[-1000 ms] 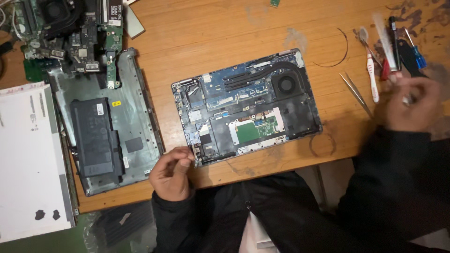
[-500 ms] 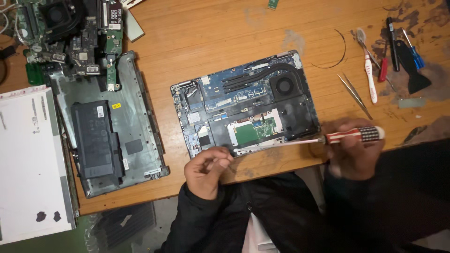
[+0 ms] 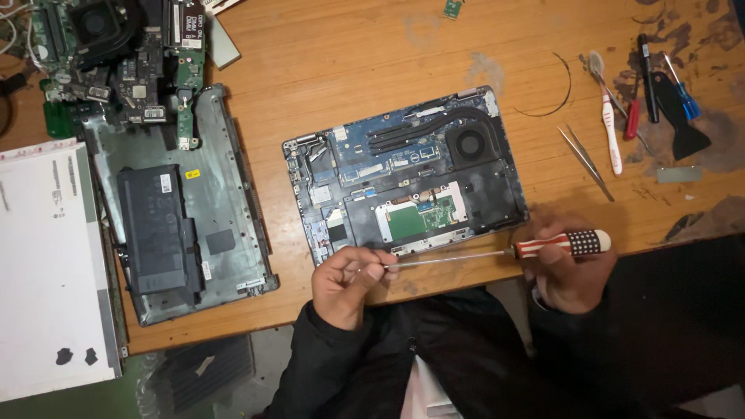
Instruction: The person uses a screwdriver to remove screws from a disassembled laptop chassis, then places a cooling fan assembly onto the motherboard and secures it with screws. The work is performed on a wooden table with various tools and parts visible.
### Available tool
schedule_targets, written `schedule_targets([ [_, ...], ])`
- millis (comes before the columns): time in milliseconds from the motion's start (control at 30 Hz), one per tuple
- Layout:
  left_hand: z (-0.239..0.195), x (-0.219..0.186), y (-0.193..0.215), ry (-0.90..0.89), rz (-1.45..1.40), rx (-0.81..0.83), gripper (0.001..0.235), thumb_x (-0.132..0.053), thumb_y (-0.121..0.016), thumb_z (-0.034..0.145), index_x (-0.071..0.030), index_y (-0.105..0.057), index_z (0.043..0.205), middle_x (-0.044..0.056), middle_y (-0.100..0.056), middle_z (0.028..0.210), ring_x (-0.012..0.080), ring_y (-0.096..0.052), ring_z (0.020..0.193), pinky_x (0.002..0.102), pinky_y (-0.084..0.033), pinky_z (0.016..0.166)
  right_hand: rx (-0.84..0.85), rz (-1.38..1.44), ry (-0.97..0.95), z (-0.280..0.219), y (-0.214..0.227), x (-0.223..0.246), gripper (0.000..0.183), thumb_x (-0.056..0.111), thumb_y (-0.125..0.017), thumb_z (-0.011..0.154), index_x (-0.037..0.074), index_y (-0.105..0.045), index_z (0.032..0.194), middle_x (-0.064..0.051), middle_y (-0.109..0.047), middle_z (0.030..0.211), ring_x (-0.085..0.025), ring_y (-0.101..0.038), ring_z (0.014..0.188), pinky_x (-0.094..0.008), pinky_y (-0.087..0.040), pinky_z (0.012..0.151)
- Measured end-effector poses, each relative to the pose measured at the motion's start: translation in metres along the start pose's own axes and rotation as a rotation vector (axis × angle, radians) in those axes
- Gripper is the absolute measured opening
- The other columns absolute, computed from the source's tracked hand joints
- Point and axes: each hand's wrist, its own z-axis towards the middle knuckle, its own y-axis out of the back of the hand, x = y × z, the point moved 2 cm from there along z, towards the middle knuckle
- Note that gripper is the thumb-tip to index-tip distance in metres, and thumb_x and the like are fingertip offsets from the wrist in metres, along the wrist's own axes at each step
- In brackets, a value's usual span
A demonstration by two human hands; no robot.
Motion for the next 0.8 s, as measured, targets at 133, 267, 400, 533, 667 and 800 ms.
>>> schedule_targets([
  [133,0.003,0.005,-0.005,0.059,-0.235,0.004,0.006,0.0,-0.065,0.099,-0.001,-0.064,0.105,0.016,-0.072,0.111,0.0225,-0.072,0.097,0.036,-0.058,0.089,-0.039,0.004,0.012,-0.004,0.003,0.001,0.034,0.03,-0.08,0.098,0.001,-0.067,0.11,-0.01,-0.067,0.078,-0.013,-0.067,0.059,-0.023,-0.052,0.046],
  [267,0.004,0.009,-0.008,0.059,-0.199,0.022,0.006,-0.001,-0.065,0.098,-0.001,-0.063,0.104,0.018,-0.072,0.112,0.0251,-0.073,0.1,0.038,-0.059,0.092,-0.004,-0.087,0.065,0.003,0.009,0.006,0.031,0.029,-0.079,0.099,0.001,-0.067,0.107,-0.007,-0.067,0.074,-0.011,-0.068,0.056,-0.024,-0.05,0.046],
  [400,0.004,0.011,-0.008,0.034,-0.013,0.041,0.005,0.0,-0.064,0.099,0.001,-0.064,0.104,0.021,-0.073,0.112,0.0274,-0.074,0.101,0.039,-0.06,0.09,0.044,-0.206,0.085,0.01,0.011,0.02,0.032,0.03,-0.077,0.099,0.001,-0.067,0.107,-0.009,-0.067,0.07,-0.011,-0.067,0.055,-0.024,-0.05,0.047],
  [533,0.01,0.013,-0.012,0.019,-0.1,0.089,0.003,0.0,-0.06,0.104,0.001,-0.061,0.107,0.02,-0.071,0.116,0.026,-0.072,0.104,0.038,-0.06,0.095,0.088,-0.132,0.039,0.021,0.0,0.028,0.029,0.024,-0.079,0.102,0.001,-0.061,0.105,-0.009,-0.061,0.073,-0.013,-0.065,0.062,-0.025,-0.052,0.05],
  [667,0.007,0.016,-0.012,0.046,-0.281,0.04,0.003,-0.002,-0.06,0.105,-0.002,-0.058,0.108,0.02,-0.069,0.118,0.0282,-0.072,0.109,0.039,-0.059,0.099,0.16,-0.229,0.045,0.032,-0.003,0.033,0.028,0.025,-0.076,0.103,0.001,-0.062,0.104,-0.011,-0.063,0.072,-0.015,-0.064,0.06,-0.028,-0.051,0.054],
  [800,0.005,0.015,-0.014,0.041,-0.346,0.072,0.005,-0.004,-0.061,0.105,-0.003,-0.057,0.108,0.021,-0.069,0.119,0.0307,-0.072,0.112,0.041,-0.058,0.1,0.214,-0.283,0.015,0.041,0.003,0.034,0.028,0.025,-0.074,0.104,0.001,-0.059,0.105,-0.011,-0.063,0.072,-0.016,-0.065,0.061,-0.026,-0.049,0.052],
])
